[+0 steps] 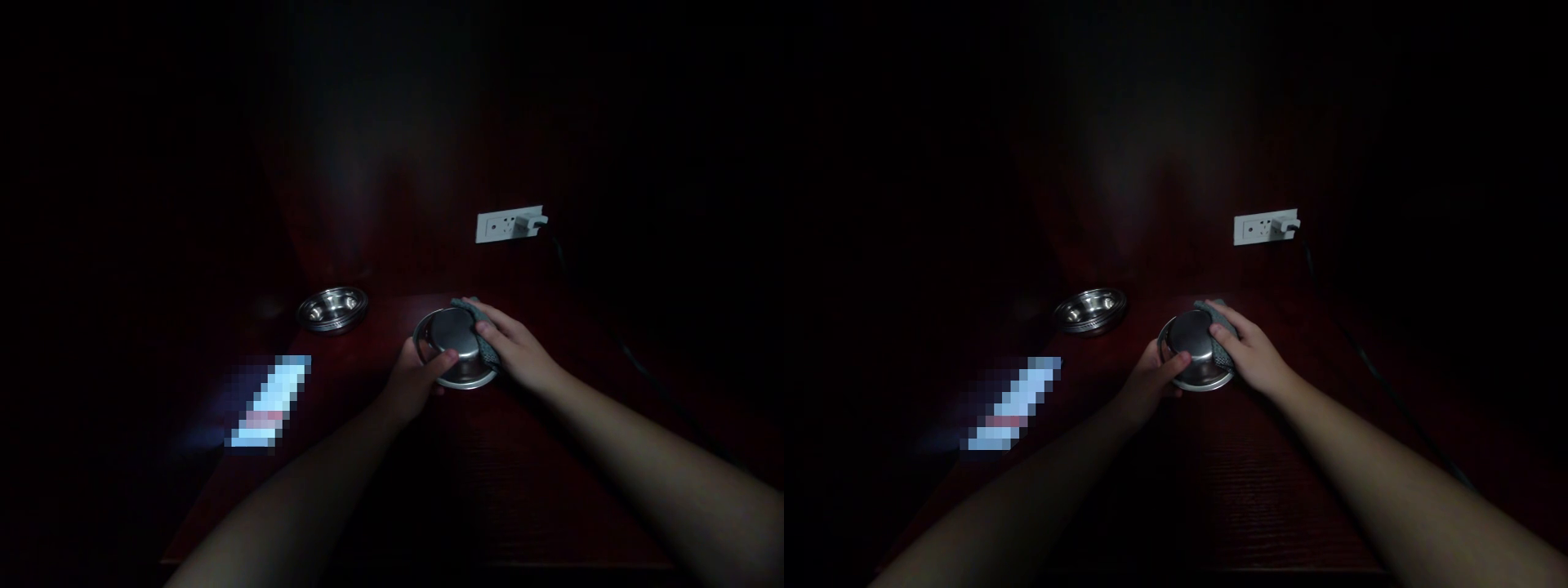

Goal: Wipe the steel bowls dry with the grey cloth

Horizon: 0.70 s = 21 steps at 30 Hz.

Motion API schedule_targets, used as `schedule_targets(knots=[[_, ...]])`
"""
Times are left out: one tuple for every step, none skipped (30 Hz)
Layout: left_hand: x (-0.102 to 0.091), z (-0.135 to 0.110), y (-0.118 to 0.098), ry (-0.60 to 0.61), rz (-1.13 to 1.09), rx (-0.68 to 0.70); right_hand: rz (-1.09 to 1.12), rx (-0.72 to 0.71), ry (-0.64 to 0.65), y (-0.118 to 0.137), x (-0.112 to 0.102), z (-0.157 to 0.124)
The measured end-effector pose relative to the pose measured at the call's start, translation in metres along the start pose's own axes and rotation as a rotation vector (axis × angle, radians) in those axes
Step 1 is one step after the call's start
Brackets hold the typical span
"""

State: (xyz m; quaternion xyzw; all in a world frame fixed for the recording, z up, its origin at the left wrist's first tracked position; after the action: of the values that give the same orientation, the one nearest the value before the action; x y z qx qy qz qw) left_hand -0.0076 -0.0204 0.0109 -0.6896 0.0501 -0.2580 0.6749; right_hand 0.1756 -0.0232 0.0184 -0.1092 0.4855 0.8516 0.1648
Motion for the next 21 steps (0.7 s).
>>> schedule_targets(knots=[[0.0003, 0.0000, -0.0012, 0.005, -0.011, 0.003, -0.010, -0.024, 0.004, 0.0001, -0.0002, -0.0007], [0.0006, 0.0001, -0.0024, 0.014, -0.022, 0.008, -0.015, -0.041, 0.004, -0.0003, -0.0003, -0.0014], [0.0007, 0.0002, -0.0036, 0.025, -0.031, 0.016, -0.009, -0.049, 0.005, -0.0013, -0.0002, -0.0019], [0.0007, 0.0004, -0.0046, 0.035, -0.038, 0.023, 0.015, -0.045, 0.011, -0.0026, -0.0001, -0.0021], [0.0006, 0.0004, -0.0053, 0.042, -0.043, 0.026, 0.056, -0.032, 0.019, -0.0041, 0.0002, -0.0021], [0.0004, 0.0004, -0.0057, 0.043, -0.049, 0.025, 0.110, -0.015, 0.032, -0.0054, 0.0006, -0.0019], [0.0001, 0.0003, -0.0057, 0.036, -0.055, 0.019, 0.167, 0.005, 0.046, -0.0063, 0.0009, -0.0015], [-0.0003, 0.0001, -0.0055, 0.023, -0.060, 0.009, 0.220, 0.025, 0.056, -0.0066, 0.0012, -0.0011], [-0.0007, -0.0001, -0.0050, 0.007, -0.063, -0.005, 0.260, 0.044, 0.061, -0.0065, 0.0013, -0.0008], [-0.0011, -0.0003, -0.0044, -0.011, -0.063, -0.021, 0.285, 0.063, 0.066, -0.0060, 0.0014, -0.0005], [-0.0015, -0.0004, -0.0037, -0.028, -0.062, -0.037, 0.298, 0.082, 0.070, -0.0052, 0.0014, -0.0003], [-0.0018, -0.0004, -0.0031, -0.040, -0.059, -0.051, 0.303, 0.099, 0.075, -0.0045, 0.0013, -0.0001], [-0.0020, -0.0003, -0.0026, -0.046, -0.056, -0.059, 0.301, 0.111, 0.078, -0.0040, 0.0012, 0.0000], [-0.0021, 0.0000, -0.0021, -0.046, -0.052, -0.060, 0.293, 0.119, 0.081, -0.0037, 0.0012, 0.0002], [-0.0022, 0.0004, -0.0017, -0.041, -0.046, -0.055, 0.282, 0.122, 0.080, -0.0038, 0.0011, 0.0003], [-0.0023, 0.0008, -0.0012, -0.035, -0.036, -0.043, 0.269, 0.120, 0.074, -0.0040, 0.0011, 0.0005], [-0.0025, 0.0013, -0.0005, -0.034, -0.023, -0.024, 0.254, 0.117, 0.066, -0.0043, 0.0009, 0.0006], [-0.0029, 0.0018, 0.0002, -0.034, -0.005, -0.003, 0.239, 0.114, 0.058, -0.0045, 0.0008, 0.0007], [-0.0032, 0.0020, 0.0010, -0.033, 0.015, 0.020, 0.223, 0.112, 0.051, -0.0044, 0.0005, 0.0006], [-0.0036, 0.0021, 0.0019, -0.031, 0.036, 0.044, 0.206, 0.110, 0.043, -0.0038, 0.0002, 0.0005], [-0.0039, 0.0019, 0.0026, -0.032, 0.057, 0.066, 0.189, 0.111, 0.035, -0.0028, -0.0002, 0.0002]])
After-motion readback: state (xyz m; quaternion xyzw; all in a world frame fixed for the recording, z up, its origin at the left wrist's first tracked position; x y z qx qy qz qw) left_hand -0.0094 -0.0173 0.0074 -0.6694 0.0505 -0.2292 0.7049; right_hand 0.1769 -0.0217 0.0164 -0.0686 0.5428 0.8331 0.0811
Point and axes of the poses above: each hand's wrist, its own z-axis towards the middle knuckle, its own x-axis out of the palm, y = z × x, the point moved 1 cm from there along z, towards the middle knuckle, and after that the axes turned 8 degrees about -z, right-handed, at the moved point
